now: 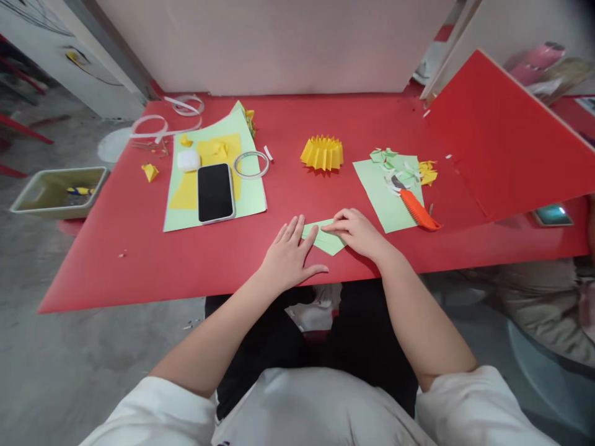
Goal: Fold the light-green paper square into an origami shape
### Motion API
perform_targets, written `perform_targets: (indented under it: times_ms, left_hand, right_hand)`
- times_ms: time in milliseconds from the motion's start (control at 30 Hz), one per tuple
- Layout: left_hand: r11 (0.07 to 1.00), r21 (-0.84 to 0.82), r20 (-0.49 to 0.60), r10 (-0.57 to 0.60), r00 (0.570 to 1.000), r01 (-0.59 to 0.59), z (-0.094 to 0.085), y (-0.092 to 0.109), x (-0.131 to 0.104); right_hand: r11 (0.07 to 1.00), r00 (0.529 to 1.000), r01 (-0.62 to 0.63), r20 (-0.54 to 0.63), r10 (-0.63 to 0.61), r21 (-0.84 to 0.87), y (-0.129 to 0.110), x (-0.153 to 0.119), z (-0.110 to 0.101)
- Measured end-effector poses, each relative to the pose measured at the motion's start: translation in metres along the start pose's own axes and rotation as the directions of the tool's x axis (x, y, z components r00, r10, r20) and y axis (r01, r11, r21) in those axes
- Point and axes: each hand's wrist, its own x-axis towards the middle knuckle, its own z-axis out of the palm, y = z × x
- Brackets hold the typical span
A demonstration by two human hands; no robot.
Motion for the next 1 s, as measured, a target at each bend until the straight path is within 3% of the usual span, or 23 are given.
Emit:
perform_targets:
  times_ms: [500, 767, 1000]
  left_hand:
    - [0.991, -0.013, -0.001, 0.135, 0.991, -0.135, 0.003, 0.002, 0.007]
    - [0.992, -0.024, -0.007, 0.124, 0.992, -0.124, 0.004, 0.002, 0.006]
    - [0.993, -0.024, -0.004, 0.12, 0.993, -0.12, 0.003, 0.003, 0.006]
  right_hand:
    - [0.999, 0.998, 0.03, -0.051, -0.029, 0.016, 0.009, -0.003, 0.003]
    - [0.952, 0.986, 0.105, -0.091, -0.136, -0.286, 0.003, -0.007, 0.013]
    - [0.845, 0.987, 0.068, -0.09, -0.136, -0.53, 0.009, -0.03, 0.005]
